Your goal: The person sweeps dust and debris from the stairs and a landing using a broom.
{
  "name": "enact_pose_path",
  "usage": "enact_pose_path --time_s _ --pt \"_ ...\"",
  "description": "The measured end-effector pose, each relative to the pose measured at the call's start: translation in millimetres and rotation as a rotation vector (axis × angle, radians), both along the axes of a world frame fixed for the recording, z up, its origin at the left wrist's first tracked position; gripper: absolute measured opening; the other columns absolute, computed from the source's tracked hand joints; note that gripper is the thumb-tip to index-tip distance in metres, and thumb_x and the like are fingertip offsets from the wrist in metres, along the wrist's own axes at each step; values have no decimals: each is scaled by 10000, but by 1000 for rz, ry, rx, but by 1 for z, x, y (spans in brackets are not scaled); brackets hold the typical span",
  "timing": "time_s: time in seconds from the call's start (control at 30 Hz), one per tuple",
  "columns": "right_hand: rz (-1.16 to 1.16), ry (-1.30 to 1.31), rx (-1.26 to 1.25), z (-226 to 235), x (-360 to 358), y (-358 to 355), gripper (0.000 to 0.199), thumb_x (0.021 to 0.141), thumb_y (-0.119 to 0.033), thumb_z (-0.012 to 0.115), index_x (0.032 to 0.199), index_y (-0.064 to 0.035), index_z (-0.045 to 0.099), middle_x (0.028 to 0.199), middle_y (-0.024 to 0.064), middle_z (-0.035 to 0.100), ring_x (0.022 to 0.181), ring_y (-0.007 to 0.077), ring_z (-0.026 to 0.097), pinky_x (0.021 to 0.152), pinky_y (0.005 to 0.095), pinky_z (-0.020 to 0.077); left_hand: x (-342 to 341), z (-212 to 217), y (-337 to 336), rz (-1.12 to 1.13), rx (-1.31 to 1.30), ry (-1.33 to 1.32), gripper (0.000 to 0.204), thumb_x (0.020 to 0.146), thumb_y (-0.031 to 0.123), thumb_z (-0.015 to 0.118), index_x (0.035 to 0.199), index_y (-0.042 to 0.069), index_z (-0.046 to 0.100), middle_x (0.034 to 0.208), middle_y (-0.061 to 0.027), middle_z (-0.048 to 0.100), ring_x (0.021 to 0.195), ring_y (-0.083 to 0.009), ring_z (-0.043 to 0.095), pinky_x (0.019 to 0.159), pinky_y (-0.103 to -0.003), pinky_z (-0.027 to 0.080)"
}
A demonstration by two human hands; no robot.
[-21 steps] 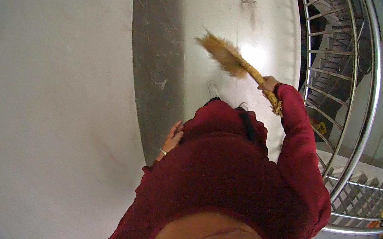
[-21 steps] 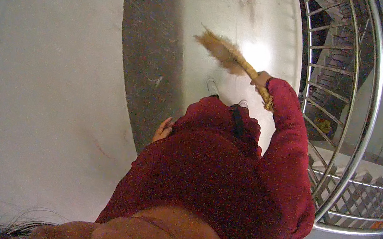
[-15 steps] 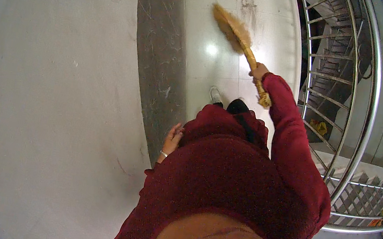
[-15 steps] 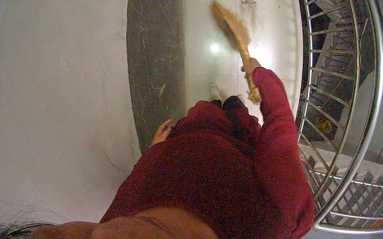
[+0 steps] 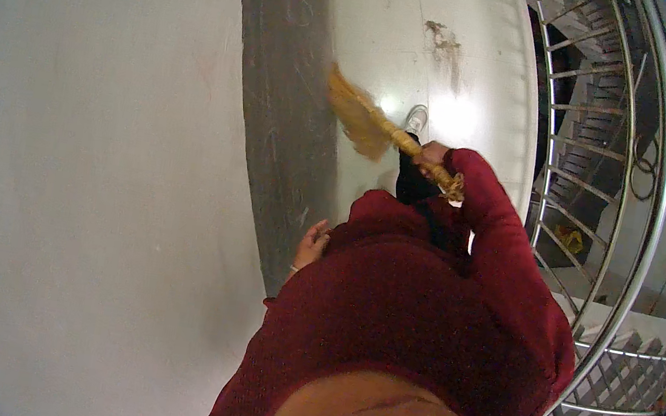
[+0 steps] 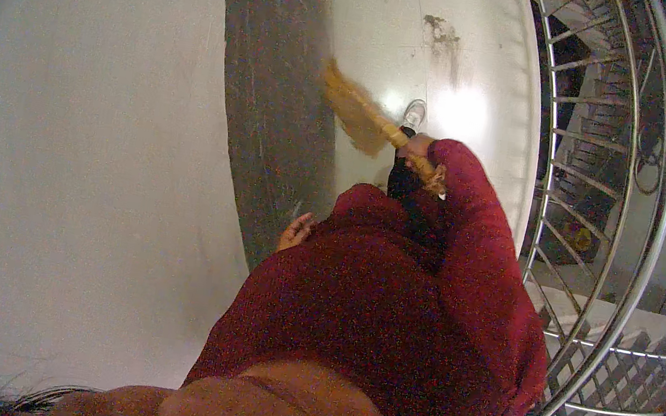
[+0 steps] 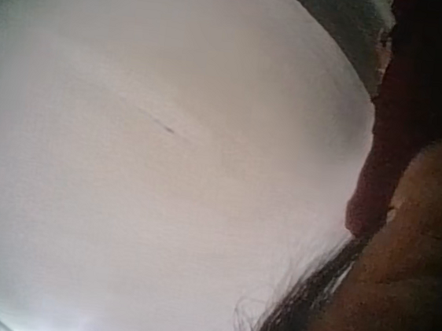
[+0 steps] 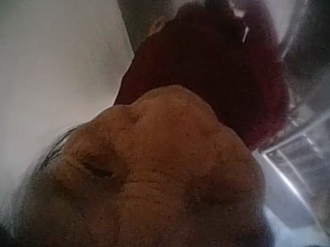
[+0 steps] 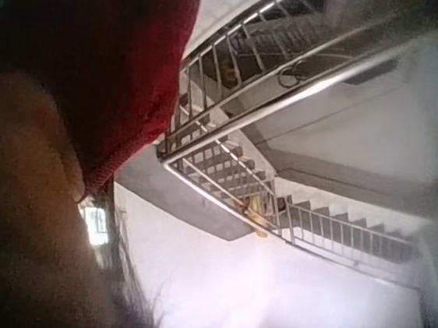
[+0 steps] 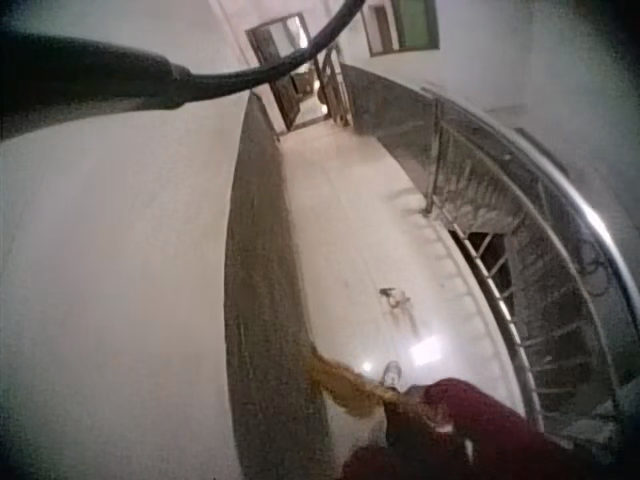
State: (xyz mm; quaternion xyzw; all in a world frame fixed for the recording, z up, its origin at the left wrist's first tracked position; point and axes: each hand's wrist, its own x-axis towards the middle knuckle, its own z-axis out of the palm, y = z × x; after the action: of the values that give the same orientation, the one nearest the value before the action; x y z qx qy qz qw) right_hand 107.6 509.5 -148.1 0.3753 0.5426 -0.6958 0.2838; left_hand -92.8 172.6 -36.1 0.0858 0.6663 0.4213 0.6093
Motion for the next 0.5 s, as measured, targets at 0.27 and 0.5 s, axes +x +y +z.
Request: enact_pose_path --time_s 0.27,0.5 --pt "-13 -186 319 -13 27 210 247 674 -222 593 807 -20 542 550 90 529 436 170 514 394 305 431 -16 38 168 -169 -161 87 378 818 52 428 1187 32 353 1141 -117 439 1036 -186 425 888 -283 315" --pt "-344 -52 398 -20 -38 271 224 651 -97 583 824 -2 476 558 77 511 399 163 484 360 304 423 -33 25 229 -183 -58 83 380 805 21 418 1181 41 366 1106 -110 467 1018 -186 443 865 -282 341"
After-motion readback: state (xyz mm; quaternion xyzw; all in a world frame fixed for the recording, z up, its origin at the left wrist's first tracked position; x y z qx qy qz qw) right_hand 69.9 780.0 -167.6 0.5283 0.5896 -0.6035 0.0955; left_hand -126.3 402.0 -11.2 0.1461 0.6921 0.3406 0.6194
